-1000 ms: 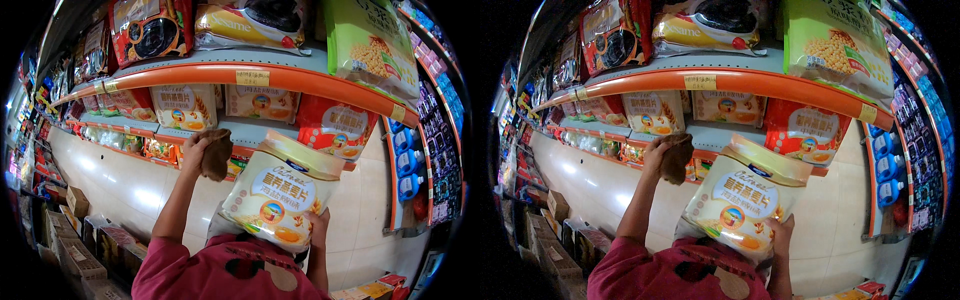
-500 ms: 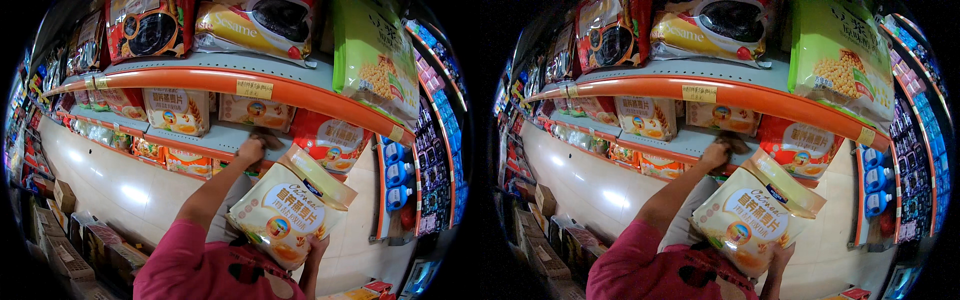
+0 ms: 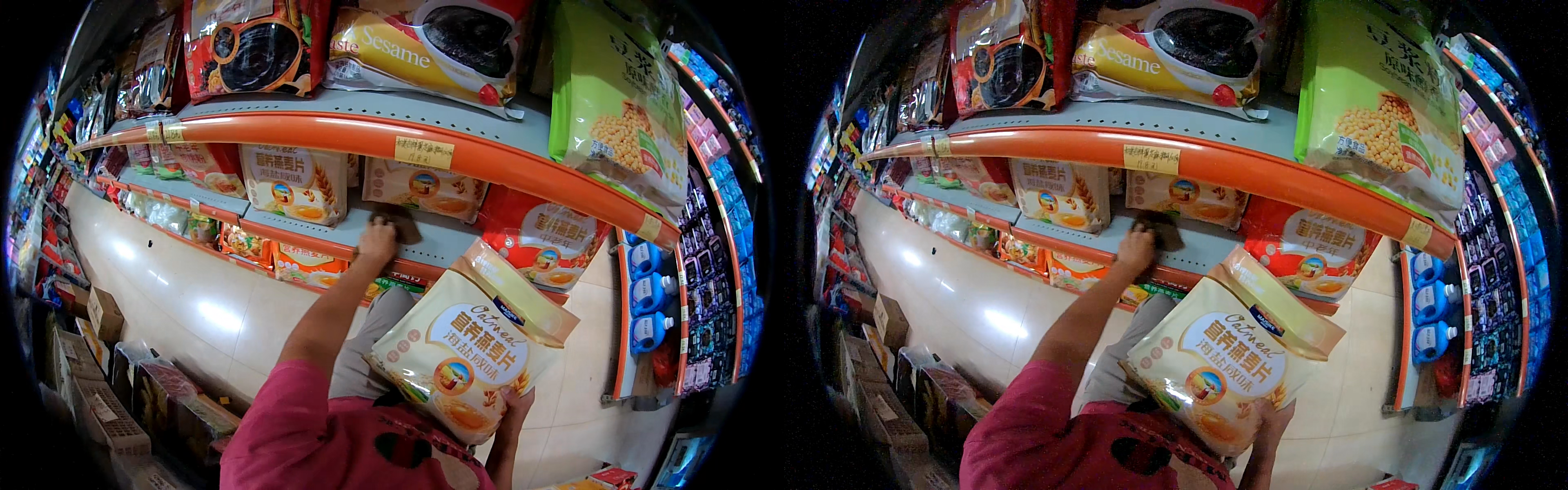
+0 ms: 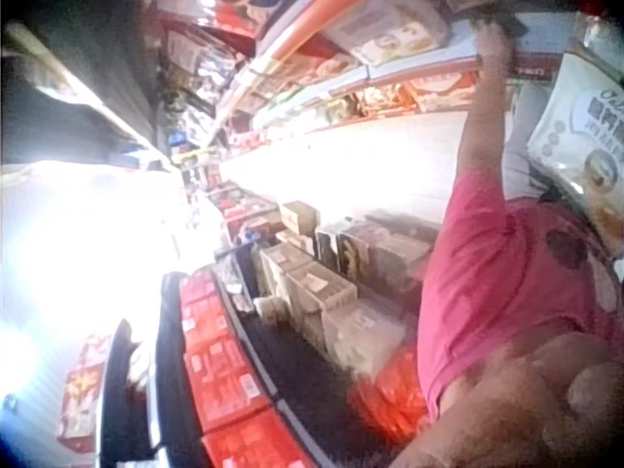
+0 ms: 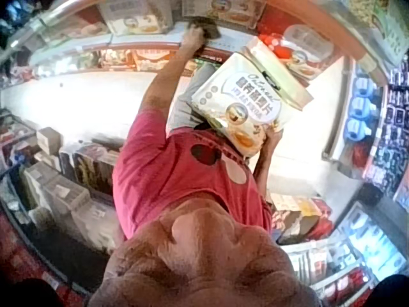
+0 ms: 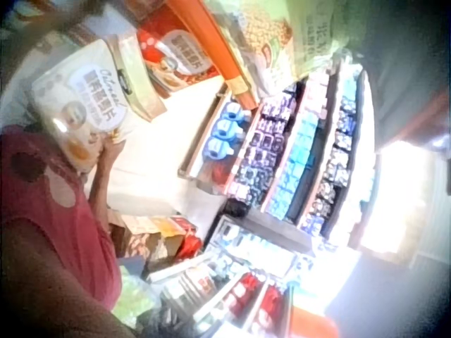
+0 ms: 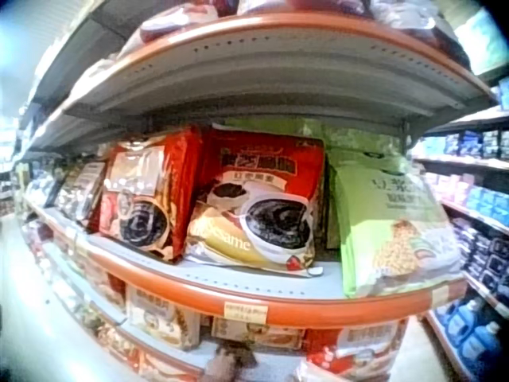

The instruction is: The person wipes the front of packaged food items on a store shelf using a brown cloth. They handle multiple packages one at a time, including oatmeal and soybean milk powder, wiping the front surface before placing them back on the shelf.

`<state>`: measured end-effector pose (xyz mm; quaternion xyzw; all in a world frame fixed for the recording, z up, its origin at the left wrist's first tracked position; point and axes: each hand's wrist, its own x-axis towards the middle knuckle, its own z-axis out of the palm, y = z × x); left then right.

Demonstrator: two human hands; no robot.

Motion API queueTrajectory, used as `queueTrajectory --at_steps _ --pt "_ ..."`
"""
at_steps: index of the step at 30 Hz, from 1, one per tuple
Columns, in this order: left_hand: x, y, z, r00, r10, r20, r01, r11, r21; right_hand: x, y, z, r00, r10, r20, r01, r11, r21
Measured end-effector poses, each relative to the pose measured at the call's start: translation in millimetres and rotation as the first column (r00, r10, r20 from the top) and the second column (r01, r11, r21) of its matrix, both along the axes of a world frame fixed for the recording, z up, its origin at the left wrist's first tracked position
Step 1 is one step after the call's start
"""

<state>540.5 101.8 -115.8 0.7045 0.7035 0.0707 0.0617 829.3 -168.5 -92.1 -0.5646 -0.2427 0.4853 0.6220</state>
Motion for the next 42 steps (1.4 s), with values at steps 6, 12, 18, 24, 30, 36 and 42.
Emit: queueTrajectory --at_steps 6,12,18,24,30,36,42 --pt "-35 11 3 0.997 0.045 0.065 -0.042 0.998 -0.057 0 1 -5 0.998 0.015 -0.068 -0.011 0.998 0.058" --pt "45 29 -34 0.594 -0.586 0.551 0.647 0.755 0.106 0 2 -6 1.0 0.025 -0.014 -0.024 0.999 0.032" --pt "57 9 0 0.851 -0.449 0.273 0.488 0.868 -0.095 3 5 -2 0.999 0.051 -0.011 -0.051 0.999 0.006" --pt "-18 -5 18 0.997 -0.073 -0.036 0.068 0.988 -0.141 3 15 -25 0.994 0.1 -0.053 -0.09 0.982 0.165" --pt "-89 -23 36 0.946 0.069 0.316 -0.07 0.998 -0.007 -13 26 -13 0.987 0.152 -0.045 -0.146 0.984 0.104" --pt "-99 -91 60 -0.487 0.12 0.865 0.011 0.991 -0.131 -23 36 2 0.962 0.255 -0.093 -0.246 0.964 0.105" --pt "-89 -126 47 -0.814 0.084 0.575 -0.049 0.976 -0.212 -34 44 15 0.938 0.326 -0.119 -0.31 0.941 0.132"
